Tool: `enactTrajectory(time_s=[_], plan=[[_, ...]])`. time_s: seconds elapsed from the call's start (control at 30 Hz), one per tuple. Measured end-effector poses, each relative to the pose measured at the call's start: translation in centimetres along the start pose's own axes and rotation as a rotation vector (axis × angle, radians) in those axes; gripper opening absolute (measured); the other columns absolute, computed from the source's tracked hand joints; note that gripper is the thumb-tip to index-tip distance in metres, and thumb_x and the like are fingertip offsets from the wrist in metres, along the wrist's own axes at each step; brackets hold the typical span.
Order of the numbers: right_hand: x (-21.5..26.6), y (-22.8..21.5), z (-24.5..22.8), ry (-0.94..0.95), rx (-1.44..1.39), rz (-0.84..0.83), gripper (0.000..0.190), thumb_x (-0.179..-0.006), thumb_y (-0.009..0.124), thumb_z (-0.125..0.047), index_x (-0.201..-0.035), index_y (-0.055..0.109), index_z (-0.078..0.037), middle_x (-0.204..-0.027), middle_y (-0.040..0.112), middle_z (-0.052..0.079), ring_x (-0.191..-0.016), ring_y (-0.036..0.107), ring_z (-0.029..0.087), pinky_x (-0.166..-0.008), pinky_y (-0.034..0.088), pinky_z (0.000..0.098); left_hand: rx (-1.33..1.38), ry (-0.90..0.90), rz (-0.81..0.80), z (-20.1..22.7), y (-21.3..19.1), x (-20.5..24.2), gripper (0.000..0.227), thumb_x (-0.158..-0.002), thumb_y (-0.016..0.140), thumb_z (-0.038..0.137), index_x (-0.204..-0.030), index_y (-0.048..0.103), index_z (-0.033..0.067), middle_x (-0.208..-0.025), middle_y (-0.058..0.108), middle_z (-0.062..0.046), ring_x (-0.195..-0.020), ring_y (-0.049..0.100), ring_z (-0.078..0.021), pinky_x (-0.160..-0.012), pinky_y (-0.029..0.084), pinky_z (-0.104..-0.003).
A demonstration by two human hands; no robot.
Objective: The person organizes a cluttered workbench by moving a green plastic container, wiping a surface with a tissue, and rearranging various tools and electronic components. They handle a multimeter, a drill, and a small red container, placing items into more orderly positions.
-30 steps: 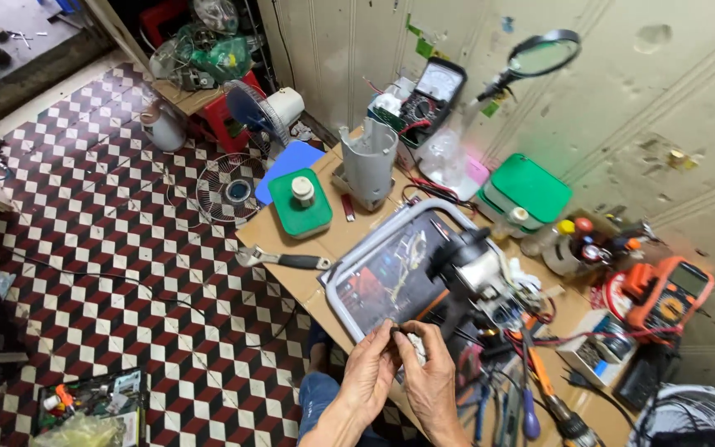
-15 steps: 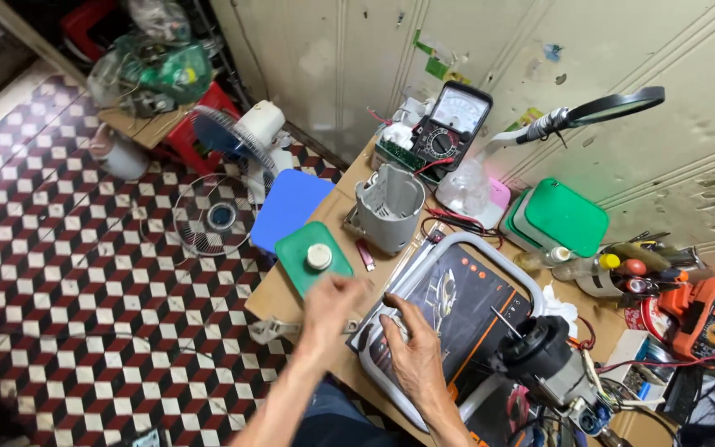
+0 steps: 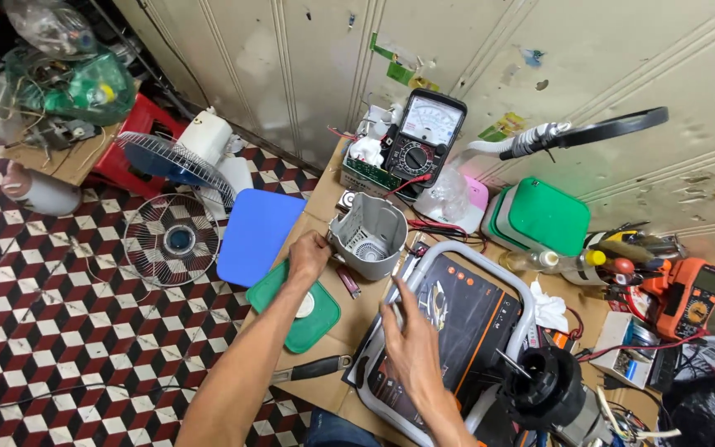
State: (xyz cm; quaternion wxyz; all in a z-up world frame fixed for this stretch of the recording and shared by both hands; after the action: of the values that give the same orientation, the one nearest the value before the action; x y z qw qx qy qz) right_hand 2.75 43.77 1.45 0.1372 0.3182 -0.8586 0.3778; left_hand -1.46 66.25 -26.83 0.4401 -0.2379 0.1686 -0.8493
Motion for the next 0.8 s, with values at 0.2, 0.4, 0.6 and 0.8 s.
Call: enactTrajectory(time_s=[0.2, 0.4, 0.6, 0.8], plan=[[-7.4, 2.3, 0.2, -0.517, 0.384, 0.107, 0.056, -0.091, 0.067, -0.024, -0.144, 0.051, -0.012, -0.1, 0.073, 0.024, -0.076, 0.07, 0.045, -0.065, 0.054, 0.0517, 0.213, -0.104, -0.076, -0.3, -2.3, 0.2, 0.021, -0.083, 0.076, 0.021, -0.087, 0.072, 0.0013, -0.078, 0.075, -0.012, -0.069, 0.07, -0.0183, -0.067, 0.056, -0.035], [-5.5, 0.2, 1.4, -0.416, 0.363, 0.243, 0.03, -0.092, 0.072, -0.029, -0.116, 0.067, -0.011, -0.096, 0.076, 0.019, -0.085, 0.074, 0.04, -0.07, 0.057, 0.0464, 0.444, -0.216, -0.154, 1.8, -6.0, 1.1, 0.039, -0.098, 0.065, 0.036, -0.09, 0.067, -0.0021, -0.074, 0.072, -0.01, -0.064, 0.068, -0.015, -0.061, 0.056, -0.031], [-3.0, -3.0, 3.2, -0.118, 0.223, 0.452, 0.028, -0.094, 0.071, -0.029, -0.112, 0.072, -0.008, -0.082, 0.075, 0.018, -0.075, 0.075, 0.03, -0.069, 0.056, 0.04, 0.22, -0.078, -0.172, 4.1, -5.5, 0.8, 0.036, -0.096, 0.069, 0.034, -0.09, 0.068, -0.0015, -0.076, 0.072, -0.01, -0.069, 0.065, -0.0148, -0.064, 0.053, -0.031], [-2.7, -3.5, 2.7, 0.039, 0.124, 0.435, 0.029, -0.095, 0.07, -0.03, -0.114, 0.072, -0.008, -0.072, 0.073, 0.016, -0.063, 0.07, 0.023, -0.063, 0.053, 0.0375, 0.37, -0.083, -0.277, 1.3, -2.7, -0.7, 0.027, -0.088, 0.074, 0.02, -0.104, 0.074, -0.0023, -0.085, 0.076, -0.007, -0.074, 0.068, -0.011, -0.067, 0.054, -0.028]])
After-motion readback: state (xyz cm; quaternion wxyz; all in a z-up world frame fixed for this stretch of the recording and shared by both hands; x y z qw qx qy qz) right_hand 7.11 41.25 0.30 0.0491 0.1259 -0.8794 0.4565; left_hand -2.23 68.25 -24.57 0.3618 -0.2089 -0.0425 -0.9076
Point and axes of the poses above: each hand's wrist, its own x-axis away from the middle knuckle, its own y-axis out of the palm, z = x × y, the point moved 3 cm from there along -x, towards the middle knuckle
